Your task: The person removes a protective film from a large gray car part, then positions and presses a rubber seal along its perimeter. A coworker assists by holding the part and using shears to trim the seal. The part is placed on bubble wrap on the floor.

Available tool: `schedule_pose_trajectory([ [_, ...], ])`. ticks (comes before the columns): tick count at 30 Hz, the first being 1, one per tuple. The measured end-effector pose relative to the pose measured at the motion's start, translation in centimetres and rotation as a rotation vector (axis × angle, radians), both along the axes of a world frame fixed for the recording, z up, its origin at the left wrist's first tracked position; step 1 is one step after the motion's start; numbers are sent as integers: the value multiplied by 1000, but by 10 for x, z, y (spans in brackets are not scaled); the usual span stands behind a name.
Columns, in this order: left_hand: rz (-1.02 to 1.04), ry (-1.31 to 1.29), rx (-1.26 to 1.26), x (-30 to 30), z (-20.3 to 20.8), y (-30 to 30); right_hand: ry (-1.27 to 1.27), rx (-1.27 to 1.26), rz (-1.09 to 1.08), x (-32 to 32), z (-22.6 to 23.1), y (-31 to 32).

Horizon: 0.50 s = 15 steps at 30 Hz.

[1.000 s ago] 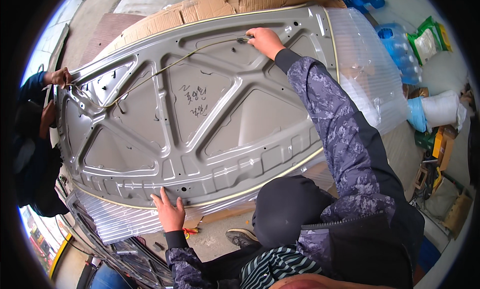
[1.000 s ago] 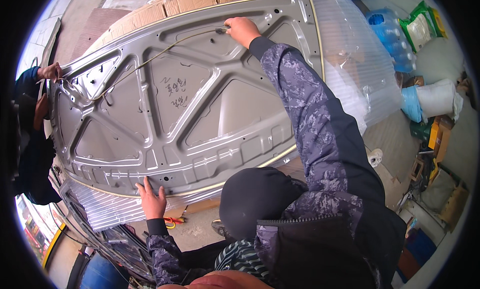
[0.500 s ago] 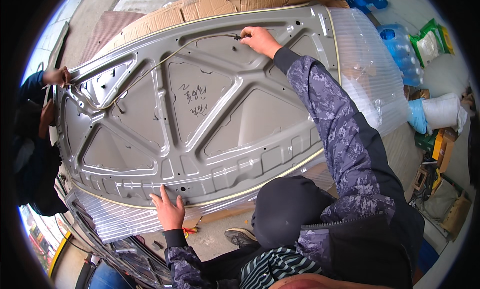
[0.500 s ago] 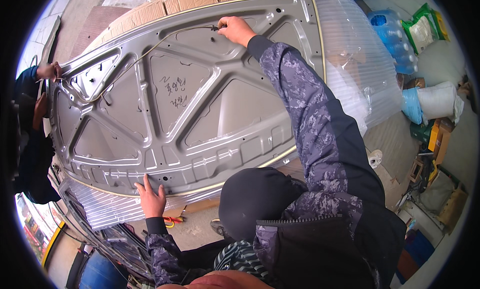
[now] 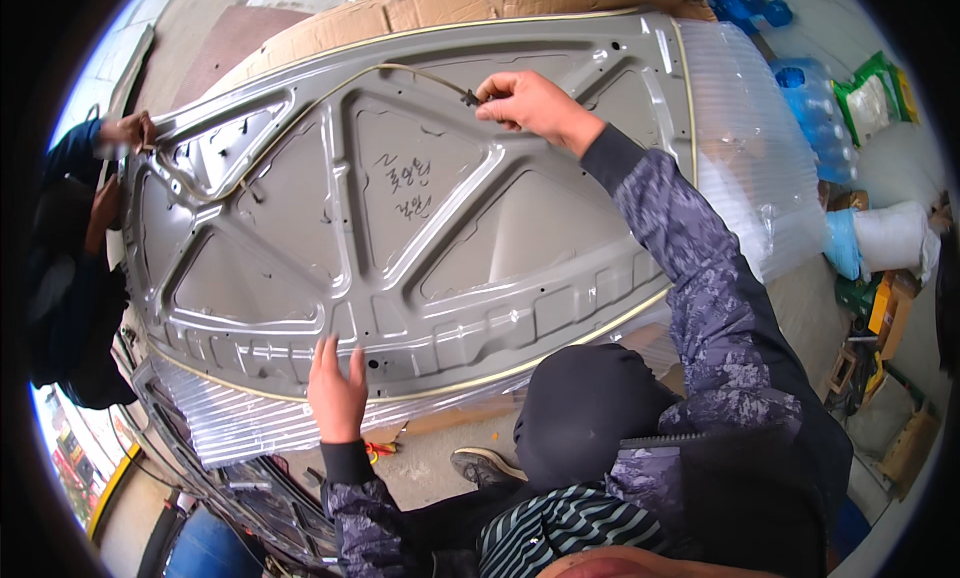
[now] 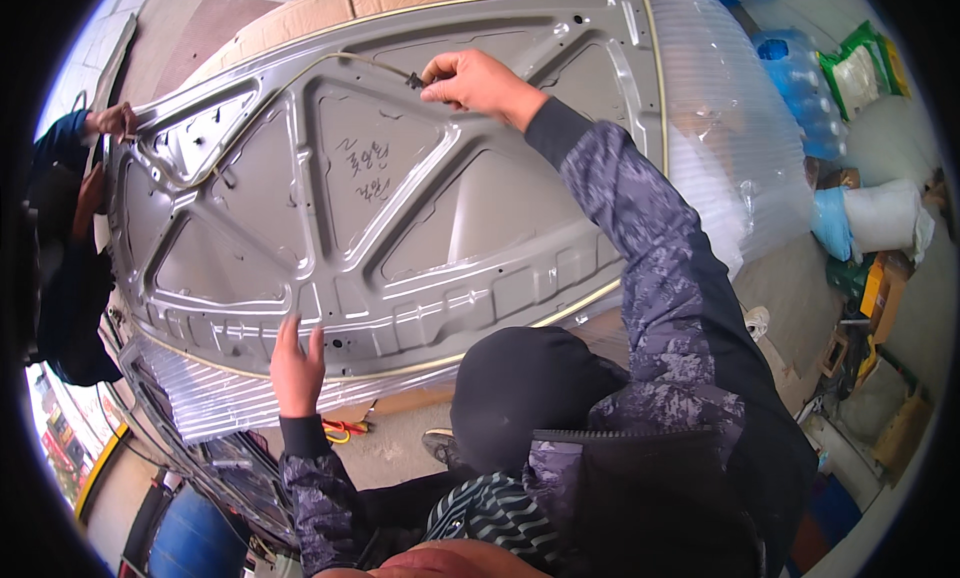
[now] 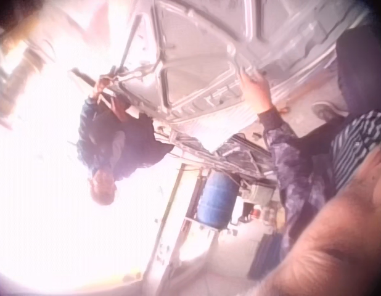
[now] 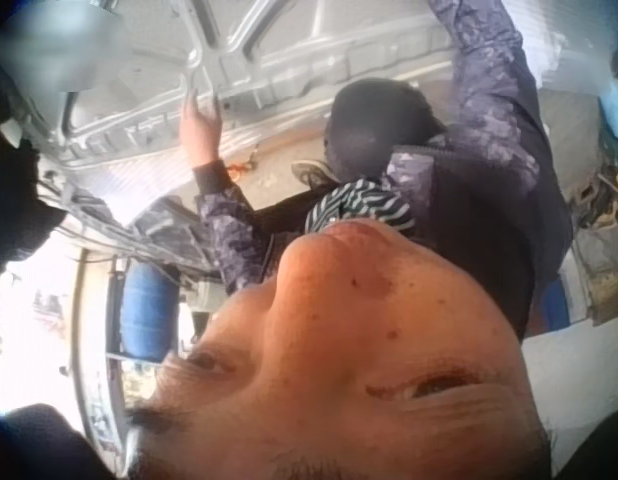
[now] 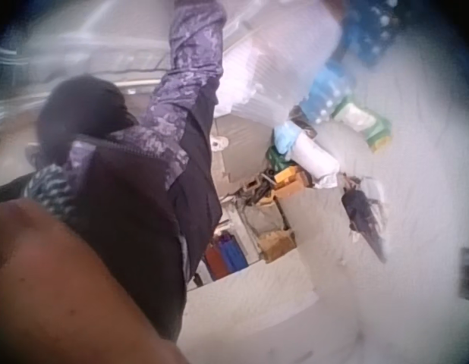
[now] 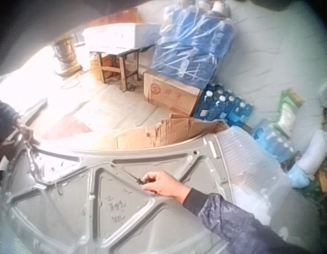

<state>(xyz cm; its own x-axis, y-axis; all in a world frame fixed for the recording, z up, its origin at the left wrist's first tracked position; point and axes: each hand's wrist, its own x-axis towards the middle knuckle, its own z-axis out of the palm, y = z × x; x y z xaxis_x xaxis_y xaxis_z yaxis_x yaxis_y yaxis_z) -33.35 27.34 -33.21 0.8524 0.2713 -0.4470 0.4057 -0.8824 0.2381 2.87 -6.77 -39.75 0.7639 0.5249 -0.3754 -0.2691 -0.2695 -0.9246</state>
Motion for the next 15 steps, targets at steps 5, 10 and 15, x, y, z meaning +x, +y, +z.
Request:
schedule_pose_trajectory([
  [5,477,-275,-1045,113,7,-86,-370,20,155,-80,48,24],
  [10,543,-241,-1334,154,22,-129,-496,8,168,-123,74,25],
  [15,807,-260,-1547,152,28,-133,-505,68,133,-135,86,18],
])
